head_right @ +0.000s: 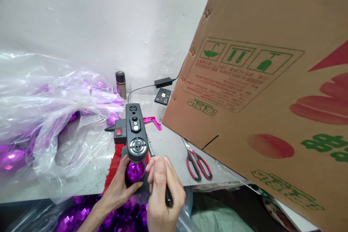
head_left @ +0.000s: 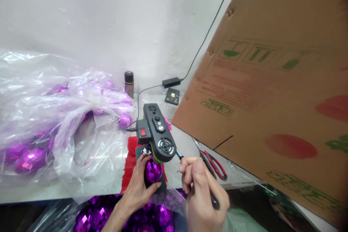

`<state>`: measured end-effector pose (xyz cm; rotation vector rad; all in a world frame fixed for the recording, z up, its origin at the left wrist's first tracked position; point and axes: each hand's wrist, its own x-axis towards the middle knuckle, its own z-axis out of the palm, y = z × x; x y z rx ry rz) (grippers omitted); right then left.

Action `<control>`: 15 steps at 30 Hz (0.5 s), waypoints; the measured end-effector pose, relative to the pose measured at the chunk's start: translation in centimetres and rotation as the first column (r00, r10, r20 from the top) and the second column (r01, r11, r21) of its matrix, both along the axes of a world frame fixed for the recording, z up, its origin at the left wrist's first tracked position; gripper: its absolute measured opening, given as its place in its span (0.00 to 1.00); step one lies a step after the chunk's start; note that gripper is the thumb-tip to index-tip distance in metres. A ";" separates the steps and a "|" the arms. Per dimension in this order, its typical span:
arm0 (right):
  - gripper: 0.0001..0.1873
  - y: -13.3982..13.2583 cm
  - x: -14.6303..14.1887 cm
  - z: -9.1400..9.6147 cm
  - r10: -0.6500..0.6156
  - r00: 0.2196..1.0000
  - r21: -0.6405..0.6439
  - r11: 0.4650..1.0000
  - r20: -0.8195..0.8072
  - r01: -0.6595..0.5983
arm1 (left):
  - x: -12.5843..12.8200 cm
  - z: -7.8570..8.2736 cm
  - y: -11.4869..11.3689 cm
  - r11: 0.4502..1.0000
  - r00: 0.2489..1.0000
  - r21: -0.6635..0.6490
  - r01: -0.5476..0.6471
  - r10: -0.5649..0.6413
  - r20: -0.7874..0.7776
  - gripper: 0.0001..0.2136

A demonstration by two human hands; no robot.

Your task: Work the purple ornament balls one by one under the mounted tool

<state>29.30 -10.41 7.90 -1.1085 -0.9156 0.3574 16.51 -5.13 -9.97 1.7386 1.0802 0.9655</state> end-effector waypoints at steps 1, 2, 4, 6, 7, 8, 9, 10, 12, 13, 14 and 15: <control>0.28 0.0 0.0 0.0 0.004 1.000 -0.008 1.000 0.001 -0.004 | 0.2 0.1 0.1 1.000 1.000 -0.024 -0.007 0.007 0.013 0.37; 0.28 0.0 0.1 0.0 0.011 1.000 -0.015 1.000 0.003 -0.011 | 0.4 0.1 0.1 0.999 0.999 -0.043 -0.030 0.031 0.024 0.37; 0.27 -0.1 0.1 0.0 0.016 1.000 -0.013 1.000 0.012 -0.016 | 0.9 0.1 0.3 0.994 0.995 -0.056 -0.090 0.092 0.045 0.36; 0.27 -0.2 0.0 -0.4 0.003 1.000 0.014 1.000 0.020 -0.003 | 1.4 -0.1 0.4 0.990 0.988 -0.039 -0.138 0.140 0.060 0.34; 0.26 -0.3 -0.2 -0.8 -0.015 1.000 0.029 0.999 0.014 0.014 | 1.6 -0.2 0.5 0.988 0.986 -0.024 -0.154 0.155 0.065 0.33; 0.26 -0.3 -0.3 -1.3 -0.036 0.999 0.042 0.998 0.001 0.036 | 1.7 -0.4 0.5 0.987 0.984 -0.011 -0.162 0.162 0.067 0.33; 0.25 -0.3 -0.4 -1.9 -0.058 0.998 0.061 0.996 -0.009 0.058 | 1.8 -0.5 0.5 0.986 0.984 -0.003 -0.169 0.168 0.066 0.33; 0.25 -0.2 -0.5 -2.5 -0.078 0.997 0.087 0.993 -0.015 0.079 | 1.9 -0.5 0.5 0.984 0.983 0.001 -0.175 0.175 0.061 0.33; 0.25 0.0 -0.6 -3.8 -0.099 0.995 0.144 0.985 0.001 0.098 | 1.9 -0.6 0.4 0.983 0.982 -0.003 -0.182 0.182 0.048 0.33; 0.24 0.1 -0.6 -4.4 -0.099 0.995 0.173 0.980 0.023 0.094 | 1.9 -0.7 0.4 0.983 0.982 -0.006 -0.181 0.181 0.044 0.33; 0.24 0.2 -0.5 -4.8 -0.096 0.994 0.197 0.977 0.045 0.086 | 1.9 -0.7 0.4 0.983 0.982 -0.007 -0.186 0.186 0.042 0.33; 0.24 0.3 -0.4 -5.1 -0.097 0.994 0.212 0.974 0.060 0.082 | 1.9 -0.7 0.3 0.982 0.981 -0.008 -0.190 0.190 0.043 0.33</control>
